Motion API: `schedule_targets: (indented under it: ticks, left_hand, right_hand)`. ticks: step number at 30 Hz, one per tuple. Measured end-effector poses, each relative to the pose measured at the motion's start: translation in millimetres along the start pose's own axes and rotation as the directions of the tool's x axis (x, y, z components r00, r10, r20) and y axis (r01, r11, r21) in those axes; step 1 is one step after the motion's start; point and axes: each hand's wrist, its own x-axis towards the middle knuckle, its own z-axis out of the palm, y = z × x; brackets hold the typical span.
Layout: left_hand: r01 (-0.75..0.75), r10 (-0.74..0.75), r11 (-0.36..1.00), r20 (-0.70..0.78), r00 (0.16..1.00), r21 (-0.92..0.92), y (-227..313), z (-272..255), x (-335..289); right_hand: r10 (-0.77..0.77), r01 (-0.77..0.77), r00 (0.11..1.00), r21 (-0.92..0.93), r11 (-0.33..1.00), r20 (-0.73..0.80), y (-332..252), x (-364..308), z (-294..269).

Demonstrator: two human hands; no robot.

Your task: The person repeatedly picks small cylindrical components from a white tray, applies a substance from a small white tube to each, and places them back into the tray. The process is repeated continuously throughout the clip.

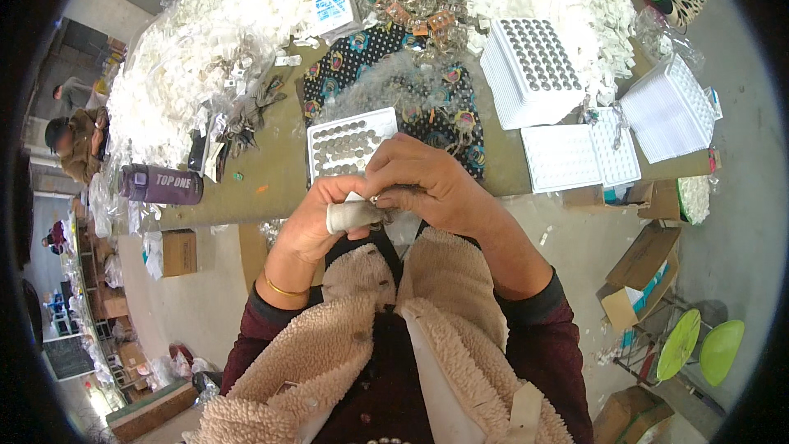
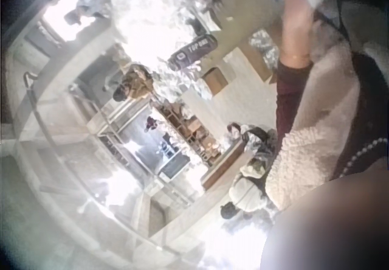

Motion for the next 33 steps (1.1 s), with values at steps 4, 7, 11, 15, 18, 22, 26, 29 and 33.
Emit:
schedule_targets:
  ticks: [4,7,11,15,18,22,26,29,33]
  left_hand:
    - [0.017,-0.018,0.998,0.008,1.0,0.062,-0.6,0.3,1.5]
    - [0.024,-0.026,0.998,0.039,0.999,0.059,-0.3,-0.9,1.5]
    - [0.001,-0.002,0.997,0.001,1.0,0.077,3.1,-1.6,-4.0]
    - [-0.108,0.106,0.993,0.033,0.994,0.041,15.4,-2.9,-13.2]
    - [-0.133,0.131,0.989,0.029,0.991,0.064,23.9,-2.4,-20.9]
    - [-0.081,0.086,0.996,-0.125,0.988,0.043,24.0,-1.6,-28.1]
    - [-0.146,0.142,0.989,-0.173,0.975,-0.011,16.3,-7.5,-27.4]
    - [-0.155,0.151,0.988,-0.148,0.977,-0.015,11.1,-12.8,-27.7]
    - [-0.104,0.108,0.993,-0.111,0.988,0.049,11.6,-20.1,-33.0]
  right_hand:
    - [-0.067,0.079,0.993,-0.125,0.989,0.092,-4.2,3.7,2.4]
    - [-0.082,0.094,0.992,-0.125,0.988,0.1,-1.2,4.4,4.7]
    - [0.119,-0.093,0.991,0.339,0.936,-0.055,7.1,-0.1,17.8]
    - [0.369,-0.142,0.925,0.816,0.56,-0.092,16.4,-1.7,38.0]
    - [0.359,-0.104,0.928,0.856,0.506,-0.099,19.5,1.8,47.4]
    - [0.26,-0.091,0.954,0.679,0.728,-0.15,15.5,8.0,47.0]
    - [0.189,-0.158,0.964,0.167,0.973,-0.189,2.7,11.1,40.3]
    - [0.061,-0.046,0.989,0.109,0.993,-0.132,-3.7,19.0,38.2]
    - [-0.016,0.016,0.999,0.007,1.0,-0.043,-10.5,25.5,38.4]
